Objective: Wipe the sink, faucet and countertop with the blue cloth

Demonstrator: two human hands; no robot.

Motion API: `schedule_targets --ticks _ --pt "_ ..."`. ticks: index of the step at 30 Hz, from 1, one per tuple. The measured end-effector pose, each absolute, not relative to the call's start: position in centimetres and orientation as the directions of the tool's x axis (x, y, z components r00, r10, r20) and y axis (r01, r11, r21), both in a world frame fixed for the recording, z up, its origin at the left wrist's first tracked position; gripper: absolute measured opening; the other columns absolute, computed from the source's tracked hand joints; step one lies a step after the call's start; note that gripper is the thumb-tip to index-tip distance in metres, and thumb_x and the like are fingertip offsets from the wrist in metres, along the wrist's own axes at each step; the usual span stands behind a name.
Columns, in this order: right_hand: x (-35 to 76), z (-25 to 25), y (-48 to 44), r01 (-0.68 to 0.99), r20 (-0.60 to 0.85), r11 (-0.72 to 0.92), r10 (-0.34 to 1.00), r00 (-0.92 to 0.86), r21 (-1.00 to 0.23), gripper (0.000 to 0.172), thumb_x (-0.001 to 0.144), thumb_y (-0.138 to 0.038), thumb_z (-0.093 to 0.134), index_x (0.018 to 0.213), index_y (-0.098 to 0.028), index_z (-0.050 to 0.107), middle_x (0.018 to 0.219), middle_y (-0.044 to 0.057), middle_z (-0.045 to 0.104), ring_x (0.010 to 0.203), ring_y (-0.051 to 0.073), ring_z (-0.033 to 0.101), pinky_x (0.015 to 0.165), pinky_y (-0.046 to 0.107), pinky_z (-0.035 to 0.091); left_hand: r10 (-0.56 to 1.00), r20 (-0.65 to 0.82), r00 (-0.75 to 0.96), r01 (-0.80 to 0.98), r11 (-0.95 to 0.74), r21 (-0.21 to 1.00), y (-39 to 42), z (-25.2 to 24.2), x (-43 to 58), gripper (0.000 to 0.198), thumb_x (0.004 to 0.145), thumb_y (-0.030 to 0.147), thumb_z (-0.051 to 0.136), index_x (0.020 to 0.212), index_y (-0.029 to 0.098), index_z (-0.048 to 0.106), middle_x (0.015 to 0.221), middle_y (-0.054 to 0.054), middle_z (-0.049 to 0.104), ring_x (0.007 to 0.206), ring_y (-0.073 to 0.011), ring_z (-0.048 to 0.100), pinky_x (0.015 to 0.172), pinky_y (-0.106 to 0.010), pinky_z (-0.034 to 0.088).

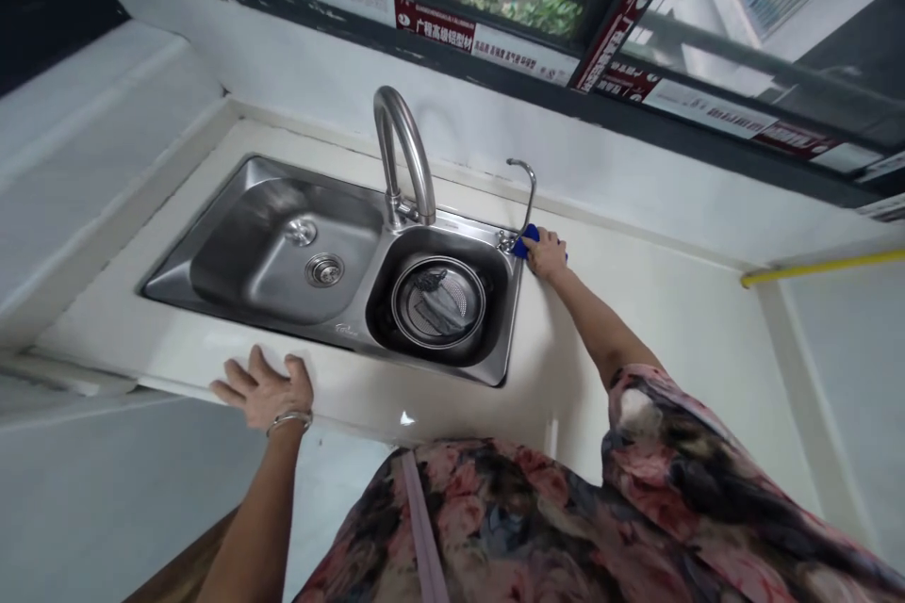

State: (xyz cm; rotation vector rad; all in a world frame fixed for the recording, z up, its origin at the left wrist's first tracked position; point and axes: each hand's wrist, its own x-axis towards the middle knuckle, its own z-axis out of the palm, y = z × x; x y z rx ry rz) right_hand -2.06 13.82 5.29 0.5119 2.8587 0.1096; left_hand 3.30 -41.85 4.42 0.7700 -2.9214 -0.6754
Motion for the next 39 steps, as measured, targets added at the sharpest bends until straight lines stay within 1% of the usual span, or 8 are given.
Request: schedule_targets --ticks 4,10,20,26,31,33,36,39 --pt "-1.8 7.0 11.0 0.409 -0.266 0.897 0.441 -0.857 0.171 0.050 0.106 -0.023 0.043 0.153 -0.025 0.058 0.150 0.024 0.048 0.132 0.038 0.047 0.107 0.055 0.044 -0.480 -0.062 -0.875 -0.456 0.773 0.441 -42.0 4.2 3.4 0.079 0.102 0.059 0.039 0.167 0.013 0.041 0.180 -0.020 0.021 0.167 -0.0480 0.005 0.135 -0.065 0.014" --pt "-0.8 8.4 7.5 0.415 -0.327 0.886 0.463 -0.824 0.207 0.047 0.104 -0.029 0.052 0.148 -0.014 0.060 0.140 0.026 0.054 0.129 0.038 0.056 0.102 0.049 0.051 -0.475 -0.081 -0.876 -0.453 0.755 0.474 -42.4 4.2 3.3 0.079 0.102 0.057 0.041 0.166 0.011 0.043 0.180 -0.021 0.023 0.167 -0.0481 0.006 0.135 -0.065 0.015" --pt "8.9 8.7 3.6 0.220 -0.462 0.966 0.258 -0.848 0.135 0.052 0.104 -0.039 0.054 0.154 -0.026 0.061 0.146 0.019 0.056 0.129 0.035 0.061 0.104 0.046 0.054 -0.448 -0.020 -0.894 -0.383 0.740 0.553 -42.6 3.3 3.6 0.080 0.101 0.058 0.045 0.166 0.012 0.045 0.179 -0.021 0.023 0.167 -0.0486 0.004 0.134 -0.068 0.017" --pt "9.8 10.5 6.1 0.147 -0.518 0.988 0.107 -0.849 -0.036 0.042 0.099 -0.033 0.058 0.138 -0.036 0.075 0.138 0.000 0.070 0.121 0.022 0.066 0.109 0.031 0.053 -0.449 -0.011 -0.893 -0.374 0.732 0.569 -42.9 2.7 3.4 0.081 0.100 0.060 0.045 0.165 0.012 0.047 0.179 -0.023 0.024 0.167 -0.0507 0.005 0.131 -0.073 0.020" --pt "4.9 12.3 11.1 0.353 -0.327 0.934 0.352 -0.877 0.060 0.060 0.110 -0.036 0.033 0.166 -0.020 0.045 0.146 0.019 0.059 0.128 0.032 0.062 0.110 0.045 0.053 -0.450 -0.004 -0.893 -0.378 0.746 0.547 -43.0 2.4 3.4 0.081 0.099 0.058 0.047 0.165 0.011 0.046 0.178 -0.024 0.024 0.167 -0.0495 0.002 0.134 -0.069 0.014" --pt "2.1 12.3 12.2 0.409 -0.234 0.907 0.421 -0.876 0.102 0.061 0.110 -0.036 0.030 0.170 -0.024 0.036 0.148 0.022 0.053 0.126 0.035 0.060 0.104 0.048 0.054 -0.452 0.002 -0.892 -0.379 0.751 0.541 -43.0 2.4 3.5 0.080 0.099 0.058 0.048 0.165 0.012 0.046 0.179 -0.023 0.024 0.168 -0.0482 0.002 0.135 -0.067 0.013" --pt "-1.4 10.9 12.8 0.363 -0.140 0.905 0.398 -0.907 0.220 0.060 0.109 -0.031 0.037 0.169 -0.034 0.038 0.147 0.020 0.050 0.123 0.035 0.055 0.097 0.045 0.053 -0.454 0.015 -0.891 -0.377 0.758 0.533 -43.0 2.3 3.6 0.080 0.099 0.058 0.049 0.165 0.014 0.045 0.179 -0.022 0.024 0.168 -0.0469 0.001 0.136 -0.065 0.011" --pt "-3.0 8.7 12.8 0.205 -0.208 0.916 0.288 -0.935 0.346 0.058 0.107 -0.024 0.038 0.163 -0.036 0.048 0.149 0.019 0.046 0.124 0.035 0.048 0.098 0.045 0.048 -0.459 -0.004 -0.888 -0.395 0.758 0.519 -43.0 2.4 3.6 0.080 0.099 0.058 0.050 0.165 0.014 0.045 0.179 -0.022 0.023 0.168 -0.0469 0.001 0.136 -0.065 0.008"
